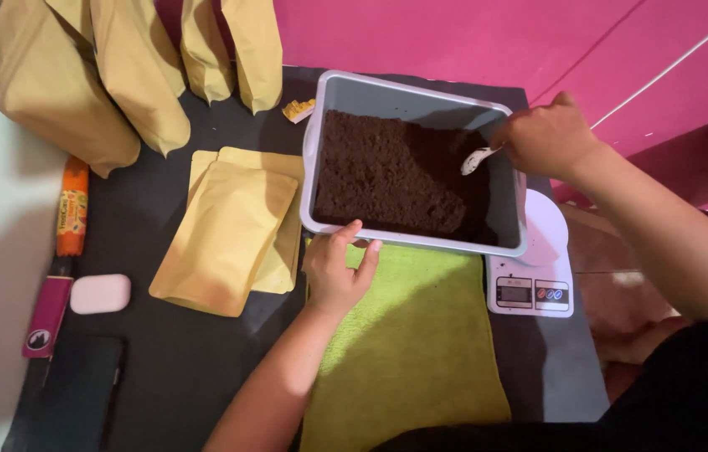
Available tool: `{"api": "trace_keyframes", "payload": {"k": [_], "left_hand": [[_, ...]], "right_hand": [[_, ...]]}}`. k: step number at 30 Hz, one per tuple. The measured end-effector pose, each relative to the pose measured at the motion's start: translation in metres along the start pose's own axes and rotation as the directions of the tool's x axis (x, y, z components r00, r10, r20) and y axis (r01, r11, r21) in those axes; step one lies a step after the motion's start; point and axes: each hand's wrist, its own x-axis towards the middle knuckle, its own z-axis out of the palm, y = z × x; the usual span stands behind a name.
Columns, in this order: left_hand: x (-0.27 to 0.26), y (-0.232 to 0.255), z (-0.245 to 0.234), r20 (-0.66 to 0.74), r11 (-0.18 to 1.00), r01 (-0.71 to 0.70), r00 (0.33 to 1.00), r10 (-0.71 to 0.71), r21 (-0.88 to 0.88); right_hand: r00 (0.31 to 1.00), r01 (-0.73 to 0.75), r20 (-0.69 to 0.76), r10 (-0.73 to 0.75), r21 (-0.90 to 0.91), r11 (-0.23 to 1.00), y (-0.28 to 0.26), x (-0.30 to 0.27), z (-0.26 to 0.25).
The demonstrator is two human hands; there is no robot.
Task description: Scooping coffee grounds from a storage bin into paper bags and weighing them on a digital scale for packaging.
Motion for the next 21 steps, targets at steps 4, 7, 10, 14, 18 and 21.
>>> {"api": "trace_keyframes", "payload": {"k": [4,7,10,14,18,21], "left_hand": [[0.004,0.003,-0.005,0.003,1.000,-0.001,1.000,0.001,0.006],[0.004,0.004,-0.006,-0.003,1.000,0.006,1.000,-0.006,-0.017],[0.007,0.005,-0.006,-0.009,1.000,-0.008,1.000,0.008,-0.013],[0.004,0.004,-0.004,0.001,1.000,0.006,1.000,-0.006,-0.003],[0.010,0.007,-0.007,-0.002,1.000,-0.004,1.000,0.004,0.003],[0.006,0.006,-0.009,-0.001,1.000,0.007,1.000,-0.007,-0.005]], "right_hand": [[0.999,0.011,-0.032,-0.012,-0.028,1.000,-0.033,0.019,-0.035],[0.990,0.123,-0.075,-0.124,-0.009,0.992,-0.082,0.052,-0.060],[0.965,0.182,-0.196,-0.176,0.012,0.983,-0.110,0.095,-0.068],[0.945,0.235,-0.279,-0.172,0.212,0.949,-0.143,0.114,-0.088],[0.893,0.357,-0.377,-0.247,0.259,0.897,-0.136,0.080,-0.077],[0.889,0.448,-0.310,-0.336,0.437,0.780,-0.099,0.034,-0.062]]}}
